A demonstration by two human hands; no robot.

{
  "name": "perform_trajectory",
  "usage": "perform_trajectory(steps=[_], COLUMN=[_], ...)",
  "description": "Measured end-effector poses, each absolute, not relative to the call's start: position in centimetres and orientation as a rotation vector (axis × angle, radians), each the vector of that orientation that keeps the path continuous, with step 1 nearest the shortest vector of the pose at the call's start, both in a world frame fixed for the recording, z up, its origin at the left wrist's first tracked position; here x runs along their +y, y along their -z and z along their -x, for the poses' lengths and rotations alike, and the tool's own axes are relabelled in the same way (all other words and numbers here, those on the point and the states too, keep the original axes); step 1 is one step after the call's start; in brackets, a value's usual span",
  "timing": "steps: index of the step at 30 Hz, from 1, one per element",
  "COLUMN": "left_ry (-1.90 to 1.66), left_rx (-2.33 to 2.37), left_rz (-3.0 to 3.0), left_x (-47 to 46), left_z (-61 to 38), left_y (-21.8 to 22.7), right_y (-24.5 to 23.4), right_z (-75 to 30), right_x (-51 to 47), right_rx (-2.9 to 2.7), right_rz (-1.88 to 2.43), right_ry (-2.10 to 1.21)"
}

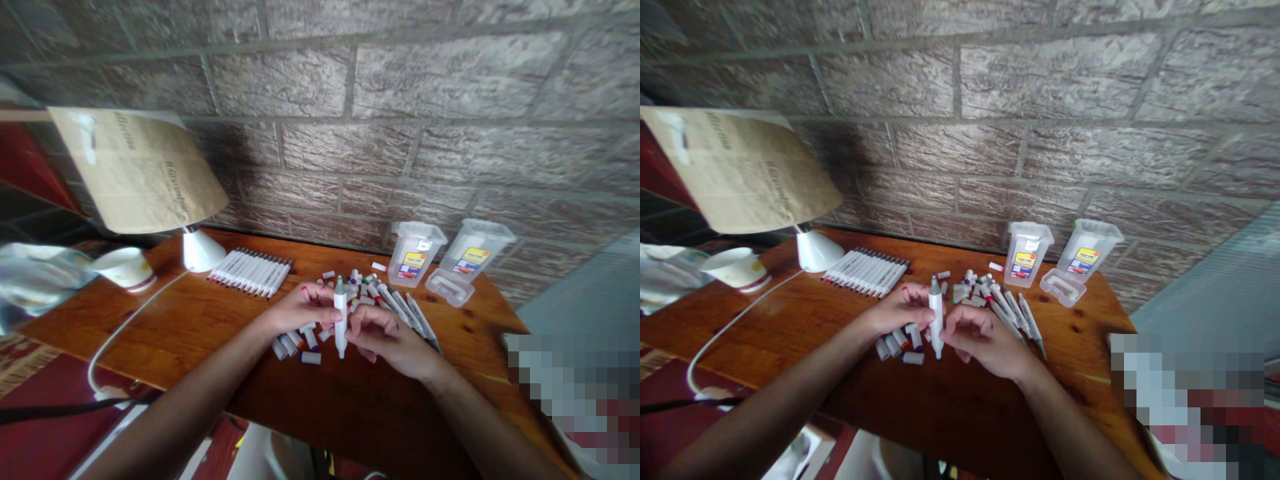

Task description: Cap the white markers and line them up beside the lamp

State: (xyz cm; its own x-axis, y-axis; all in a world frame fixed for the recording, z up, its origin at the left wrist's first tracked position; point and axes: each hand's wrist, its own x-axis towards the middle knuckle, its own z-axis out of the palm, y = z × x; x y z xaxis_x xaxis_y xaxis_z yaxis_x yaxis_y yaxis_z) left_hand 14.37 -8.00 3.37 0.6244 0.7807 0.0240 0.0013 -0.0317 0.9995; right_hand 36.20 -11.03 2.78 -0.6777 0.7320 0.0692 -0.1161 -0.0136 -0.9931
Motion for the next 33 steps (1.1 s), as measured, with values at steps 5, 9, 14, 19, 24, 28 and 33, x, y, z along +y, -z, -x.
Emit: perform_trajectory(steps=[5, 9, 14, 19, 24, 28, 33], left_ry=[-0.707, -0.777, -0.904, -1.016, -1.217, -1.055, -0.789], left_rx=[0.691, 0.693, 0.691, 0.886, 1.392, 1.739, 1.901], left_rz=[-1.407, -1.377, -1.41, -1.531, -1.86, -2.012, -2.108], left_x=[-8.3, -8.5, -8.7, -7.8, -5.5, -4.3, -4.0], left_z=[-14.9, -15.1, -15.5, -13.9, -9.1, -7.0, -7.3], left_y=[-3.6, -3.8, -4.1, -4.4, -4.4, -3.7, -2.5], right_y=[-2.9, -3.0, -3.3, -3.7, -3.7, -3.9, -4.3], right_z=[-36.0, -35.9, -35.6, -35.5, -36.2, -36.5, -36.8], right_x=[-11.3, -11.2, -11.1, -11.2, -10.9, -10.8, -10.6], right_rx=[-1.598, -1.591, -1.55, -1.568, -1.561, -1.514, -1.476], right_rz=[0.692, 0.709, 0.785, 0.884, 0.988, 1.035, 1.015], right_ry=[-1.786, -1.729, -1.592, -1.49, -1.411, -1.421, -1.412])
